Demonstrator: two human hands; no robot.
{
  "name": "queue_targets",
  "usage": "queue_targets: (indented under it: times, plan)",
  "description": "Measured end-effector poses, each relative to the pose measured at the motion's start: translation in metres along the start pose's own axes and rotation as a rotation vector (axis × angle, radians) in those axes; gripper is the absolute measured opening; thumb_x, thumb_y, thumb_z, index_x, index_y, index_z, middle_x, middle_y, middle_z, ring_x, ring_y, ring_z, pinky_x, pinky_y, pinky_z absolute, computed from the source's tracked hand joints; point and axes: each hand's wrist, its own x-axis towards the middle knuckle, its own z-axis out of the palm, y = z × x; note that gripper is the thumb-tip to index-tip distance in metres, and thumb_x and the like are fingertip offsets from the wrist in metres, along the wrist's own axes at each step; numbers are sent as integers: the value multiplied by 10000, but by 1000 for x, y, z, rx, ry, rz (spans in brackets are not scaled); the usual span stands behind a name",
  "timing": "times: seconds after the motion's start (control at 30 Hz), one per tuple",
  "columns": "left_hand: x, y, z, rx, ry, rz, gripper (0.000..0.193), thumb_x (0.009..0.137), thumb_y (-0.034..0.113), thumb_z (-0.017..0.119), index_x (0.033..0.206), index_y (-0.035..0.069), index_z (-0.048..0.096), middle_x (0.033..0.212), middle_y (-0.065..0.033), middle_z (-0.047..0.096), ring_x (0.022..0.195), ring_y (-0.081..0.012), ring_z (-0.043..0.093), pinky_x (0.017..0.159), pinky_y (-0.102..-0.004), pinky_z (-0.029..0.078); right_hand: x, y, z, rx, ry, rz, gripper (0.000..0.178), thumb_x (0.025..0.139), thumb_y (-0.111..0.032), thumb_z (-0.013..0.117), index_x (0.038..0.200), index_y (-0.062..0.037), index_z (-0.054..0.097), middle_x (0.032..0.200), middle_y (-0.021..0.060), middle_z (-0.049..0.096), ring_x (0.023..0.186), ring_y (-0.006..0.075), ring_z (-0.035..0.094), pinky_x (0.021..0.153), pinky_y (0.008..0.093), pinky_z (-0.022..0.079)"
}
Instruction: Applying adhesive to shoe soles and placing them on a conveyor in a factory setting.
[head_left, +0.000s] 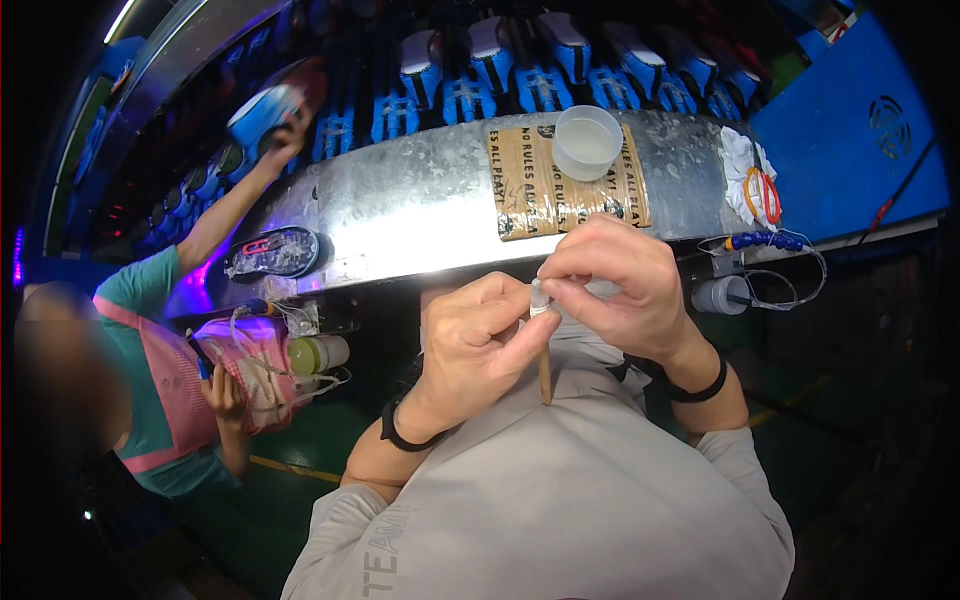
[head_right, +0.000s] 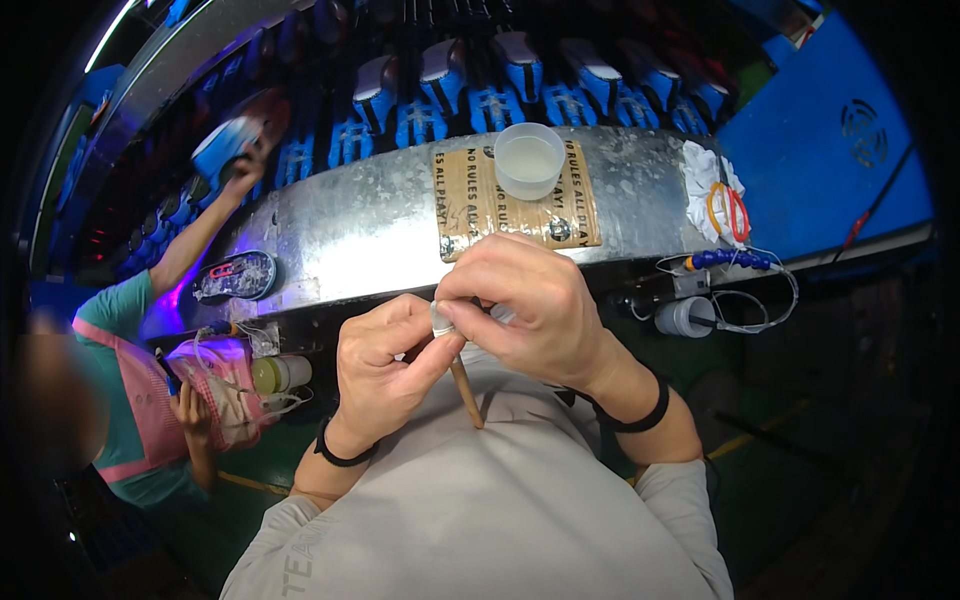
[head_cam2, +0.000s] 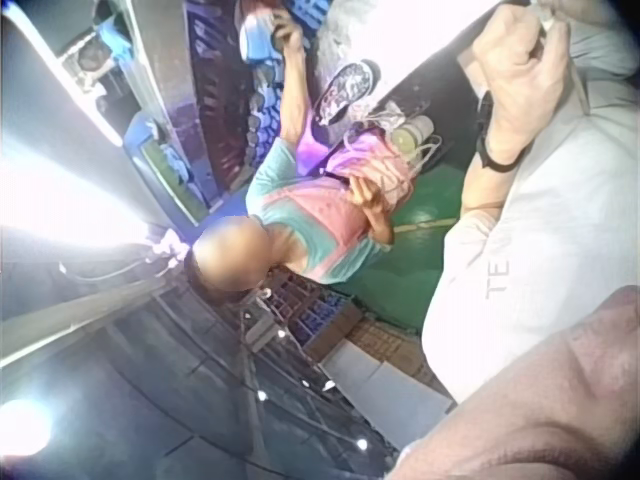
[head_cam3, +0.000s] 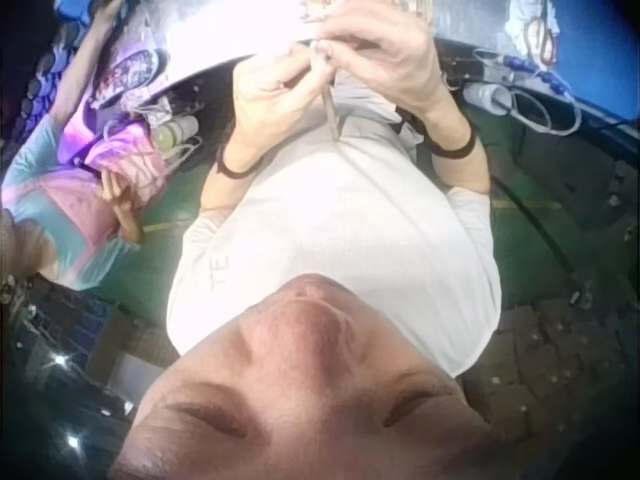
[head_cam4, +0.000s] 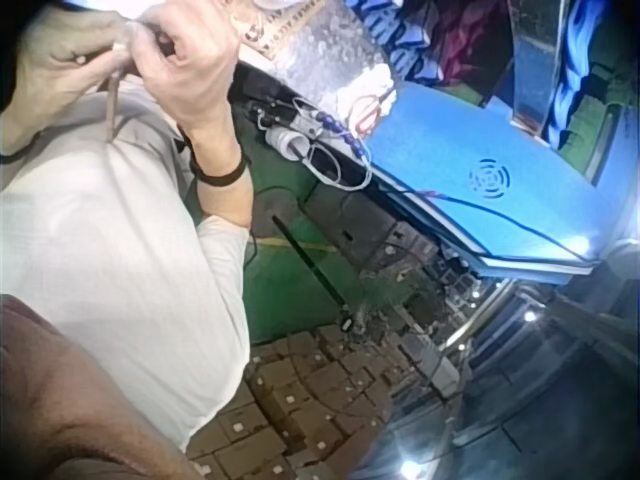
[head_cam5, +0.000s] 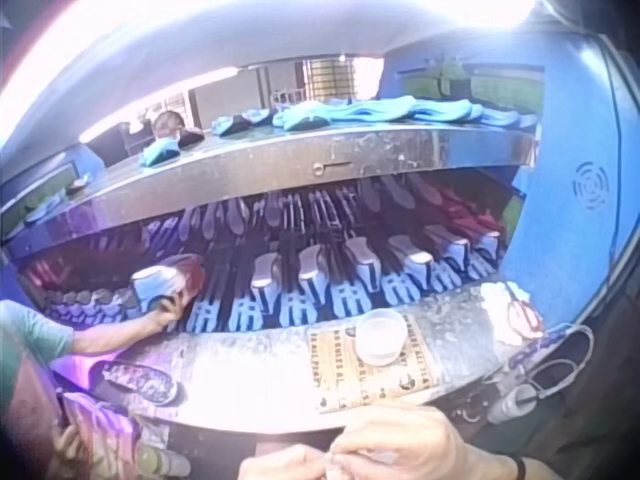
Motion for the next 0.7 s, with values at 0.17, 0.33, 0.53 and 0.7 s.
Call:
queue_targets:
  times: [0.17, 0.33, 0.53, 0.7]
  plan:
    - [1, -1, -4, -115, -63, -88, 133, 805, 17, 756, 926, -35, 735, 752, -63, 655, 575, -82, 552, 499, -246, 400, -14, 2, 9, 124, 45, 157, 95, 821, 16, 715, 876, -17, 645, 858, 65, 624, 717, 139, 583, 630, 288, 478]
    - [0, -1, -3, -250, -96, -145, 146, 841, 24, 729, 973, -37, 742, 782, -66, 662, 646, -87, 566, 560, -244, 423, -23, 11, 12, 522, 3, 201, 70, 955, -65, 581, 923, -2, 583, 880, 42, 571, 765, 116, 513, 697, 252, 433]
    - [3, -3, -12, -305, -119, -295, 158, 887, 3, 689, 1028, -50, 738, 825, -33, 643, 663, -53, 528, 566, -204, 394, -28, 16, 7, 770, 116, 228, 125, 987, -100, 553, 906, -8, 578, 835, 31, 534, 728, 121, 479, 701, 251, 422]
    - [4, 3, -7, -273, -127, -223, 146, 871, 13, 709, 1002, -43, 740, 789, -32, 639, 641, -61, 523, 552, -220, 394, -23, 12, 1, 458, 101, 194, 83, 921, -53, 647, 859, -8, 615, 822, 44, 583, 728, 126, 528, 659, 260, 432]
